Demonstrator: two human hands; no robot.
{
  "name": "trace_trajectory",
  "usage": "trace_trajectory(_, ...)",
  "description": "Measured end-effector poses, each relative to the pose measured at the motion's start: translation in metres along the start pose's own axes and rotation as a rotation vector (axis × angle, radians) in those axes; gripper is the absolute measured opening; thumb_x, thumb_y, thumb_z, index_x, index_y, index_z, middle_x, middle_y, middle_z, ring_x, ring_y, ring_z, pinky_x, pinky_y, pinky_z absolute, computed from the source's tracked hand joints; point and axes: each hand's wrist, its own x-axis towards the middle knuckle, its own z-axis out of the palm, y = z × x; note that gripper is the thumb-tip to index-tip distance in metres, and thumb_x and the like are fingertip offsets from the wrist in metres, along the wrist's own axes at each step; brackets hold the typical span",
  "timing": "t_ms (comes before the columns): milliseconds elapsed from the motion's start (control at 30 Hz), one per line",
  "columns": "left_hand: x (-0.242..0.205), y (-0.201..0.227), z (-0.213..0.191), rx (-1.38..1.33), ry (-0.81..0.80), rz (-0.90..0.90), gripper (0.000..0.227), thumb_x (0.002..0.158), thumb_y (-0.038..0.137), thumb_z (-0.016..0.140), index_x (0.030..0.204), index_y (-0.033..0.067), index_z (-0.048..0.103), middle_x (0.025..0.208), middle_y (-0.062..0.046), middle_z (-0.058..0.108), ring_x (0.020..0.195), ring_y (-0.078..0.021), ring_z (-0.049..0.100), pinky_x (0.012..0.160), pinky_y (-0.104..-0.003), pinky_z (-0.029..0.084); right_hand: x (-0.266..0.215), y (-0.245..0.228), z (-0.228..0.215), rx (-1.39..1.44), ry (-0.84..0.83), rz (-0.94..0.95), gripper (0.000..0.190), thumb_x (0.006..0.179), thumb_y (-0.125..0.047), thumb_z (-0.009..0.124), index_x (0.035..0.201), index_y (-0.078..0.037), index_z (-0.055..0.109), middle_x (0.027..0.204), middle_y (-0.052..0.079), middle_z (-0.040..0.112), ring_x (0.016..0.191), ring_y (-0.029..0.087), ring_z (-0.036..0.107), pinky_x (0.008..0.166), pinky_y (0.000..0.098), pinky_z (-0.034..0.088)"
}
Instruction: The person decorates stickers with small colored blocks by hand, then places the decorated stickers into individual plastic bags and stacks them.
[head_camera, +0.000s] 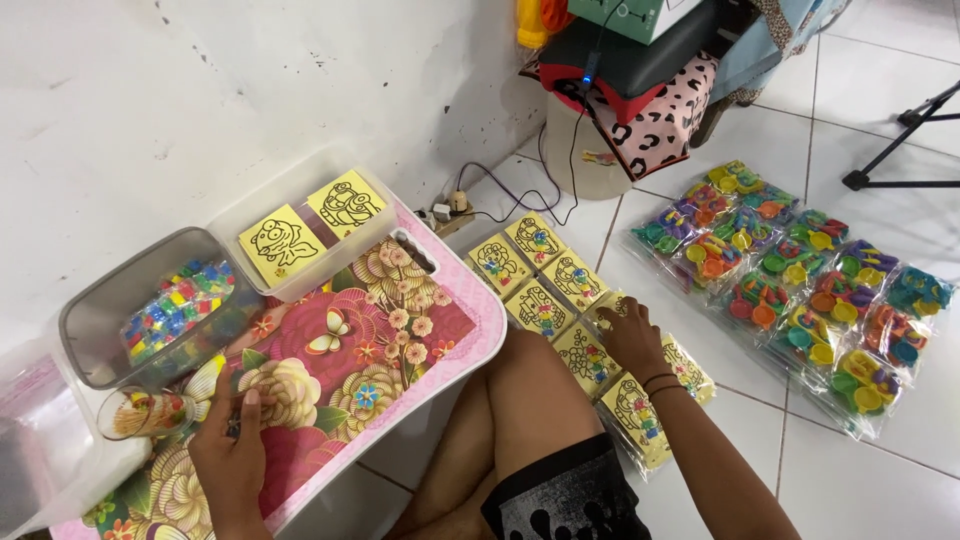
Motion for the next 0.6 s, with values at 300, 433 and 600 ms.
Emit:
trace_trajectory(300,-0.001,0.004,-0.002,0.049,-0.004,0.015,0.053,0.104,0.009,0.058,0.155,-0.0029,0.051,0.095,-0.017,0.074,0.084,-0.0211,0.068,0.075,-0.030,0.051,-0.007,-0.026,-0.017,0.035,0.029,-0.298,0.039,0.090,-0.037,0.067,0.128,-0.030,0.066,0.138,0.004,0.050,0.127,0.028,0.052,0.099,0.0493,0.047)
trace_trajectory(433,-0.001,0.005,-0.002,0.068,-0.002,0.005,0.052,0.104,0.008,0.059,0.154,-0.0026,0.052,0.092,-0.016,0.074,0.083,-0.0207,0.068,0.073,-0.030,0.050,-0.009,-0.032,-0.015,0.105,-0.047,-0.345,0.030,0.085,-0.031,0.073,0.114,-0.022,0.073,0.121,0.002,0.058,0.112,0.022,0.058,0.092,0.0428,0.048)
trace_trajectory(600,0.000,-0.001,-0.002,0.034,0.007,0.003,0.053,0.103,0.010,0.059,0.154,-0.0038,0.052,0.095,-0.016,0.074,0.083,-0.0204,0.067,0.074,-0.030,0.051,-0.009,-0.026,0.006,-0.024,-0.128,-0.391,0.032,0.089,-0.041,0.069,0.115,-0.021,0.066,0.112,0.005,0.062,0.096,0.028,0.066,0.087,0.0437,0.049)
